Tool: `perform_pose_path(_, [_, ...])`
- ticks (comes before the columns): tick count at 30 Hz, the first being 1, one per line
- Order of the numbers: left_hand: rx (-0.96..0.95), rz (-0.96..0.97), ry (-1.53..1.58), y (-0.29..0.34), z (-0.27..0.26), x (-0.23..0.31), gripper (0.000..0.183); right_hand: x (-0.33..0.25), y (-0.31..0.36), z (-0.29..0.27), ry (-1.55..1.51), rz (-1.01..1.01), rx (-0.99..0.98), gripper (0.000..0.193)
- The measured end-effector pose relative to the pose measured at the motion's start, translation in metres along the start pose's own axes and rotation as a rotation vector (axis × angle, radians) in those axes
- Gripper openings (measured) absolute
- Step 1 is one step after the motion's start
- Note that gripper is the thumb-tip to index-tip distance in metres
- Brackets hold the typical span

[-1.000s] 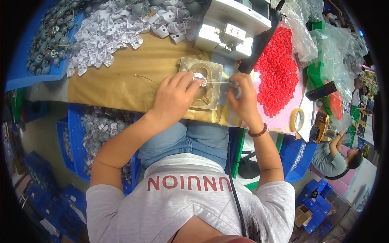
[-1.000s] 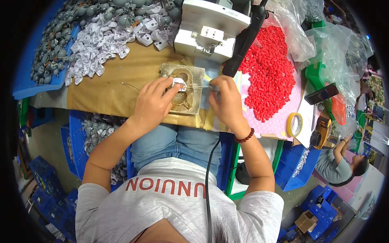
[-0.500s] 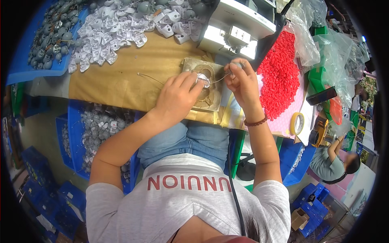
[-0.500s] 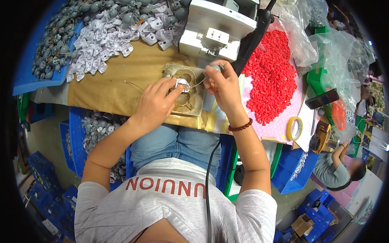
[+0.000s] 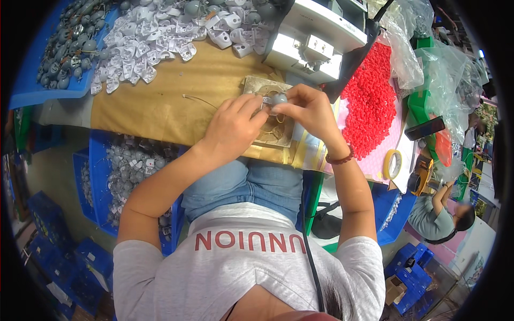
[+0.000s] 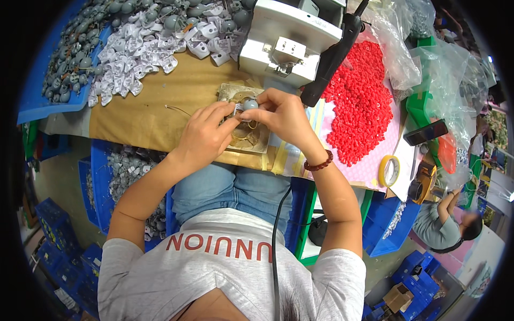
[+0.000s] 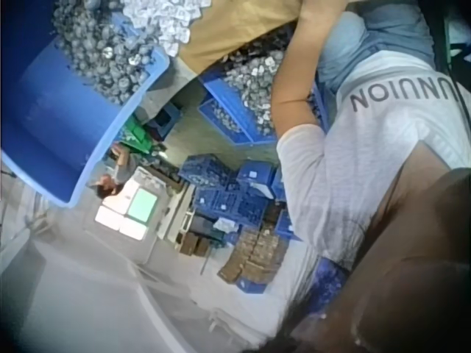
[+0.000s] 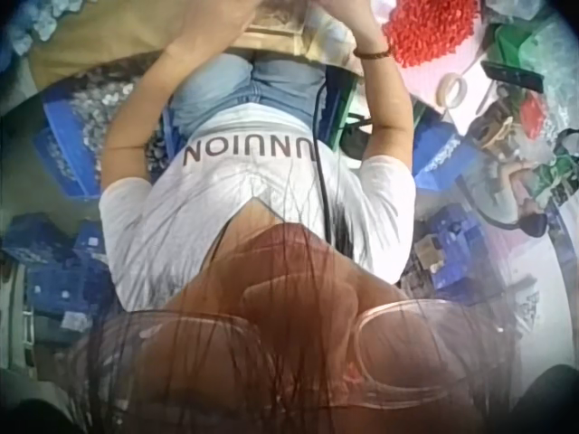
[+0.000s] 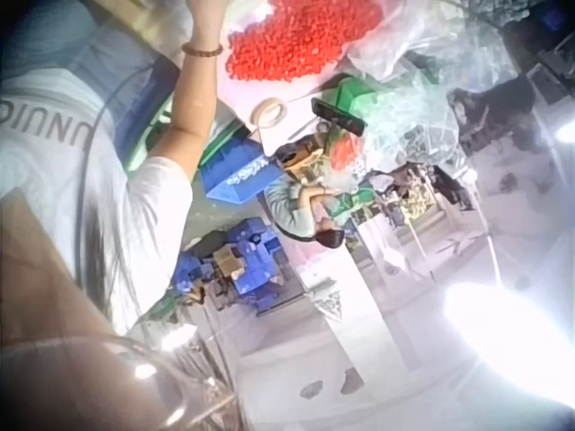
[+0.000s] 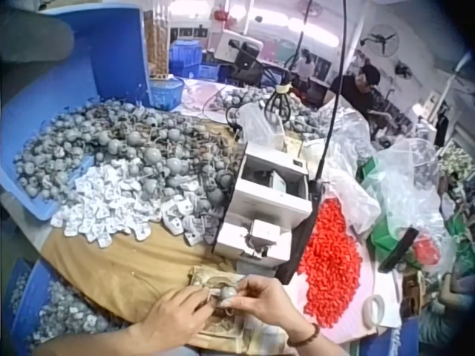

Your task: Assembling small plastic toy components and lighting parts using an electric screwdriver.

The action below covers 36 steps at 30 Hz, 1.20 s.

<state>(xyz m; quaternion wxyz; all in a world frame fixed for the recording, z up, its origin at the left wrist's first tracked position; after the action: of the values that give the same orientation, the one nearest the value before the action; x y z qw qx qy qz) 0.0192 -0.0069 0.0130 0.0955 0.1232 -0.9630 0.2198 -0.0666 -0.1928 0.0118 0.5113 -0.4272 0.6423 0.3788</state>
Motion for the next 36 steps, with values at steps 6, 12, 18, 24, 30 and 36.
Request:
perform_pose_path(6, [-0.004,-0.054,0.056,-0.004,-0.001,-0.001,0.031,-0.002,0.001,0.013,0.4,-0.137,0.105,0.046])
perform_pose_path(12, [0.031,-0.152,0.023,-0.025,0.004,0.002,0.037,-0.005,0.009,0.016,0.38,-0.256,0.154,0.059])
perform_pose_path(18, [-0.002,-0.157,0.007,-0.028,0.009,0.004,0.037,-0.007,-0.01,-0.057,0.536,-0.642,0.832,0.054])
perform_pose_path(24, [0.05,-0.152,0.038,-0.025,0.007,0.002,0.037,0.006,-0.037,-0.084,-0.161,-0.15,0.64,0.045])
perform_pose_path(30, [0.057,-0.172,0.056,-0.025,0.008,0.004,0.036,-0.094,-0.026,-0.055,-0.27,-0.805,0.659,0.053])
perform_pose_path(36, [0.046,-0.169,0.063,-0.025,0.008,0.002,0.036,-0.117,-0.061,-0.034,-0.487,-0.695,0.471,0.04])
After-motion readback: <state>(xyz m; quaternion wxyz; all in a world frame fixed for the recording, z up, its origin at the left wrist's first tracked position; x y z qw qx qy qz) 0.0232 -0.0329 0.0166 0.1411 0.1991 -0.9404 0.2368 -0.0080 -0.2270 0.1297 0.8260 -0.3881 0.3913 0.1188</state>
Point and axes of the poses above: each hand's wrist, its own y-axis away from the middle knuckle, its own z-axis out of the palm, x = y × z, the point moved 2 cm from there along -y, towards the middle knuckle, and after that the axes turned 11 degrees about -y, right-handed, at the moved point
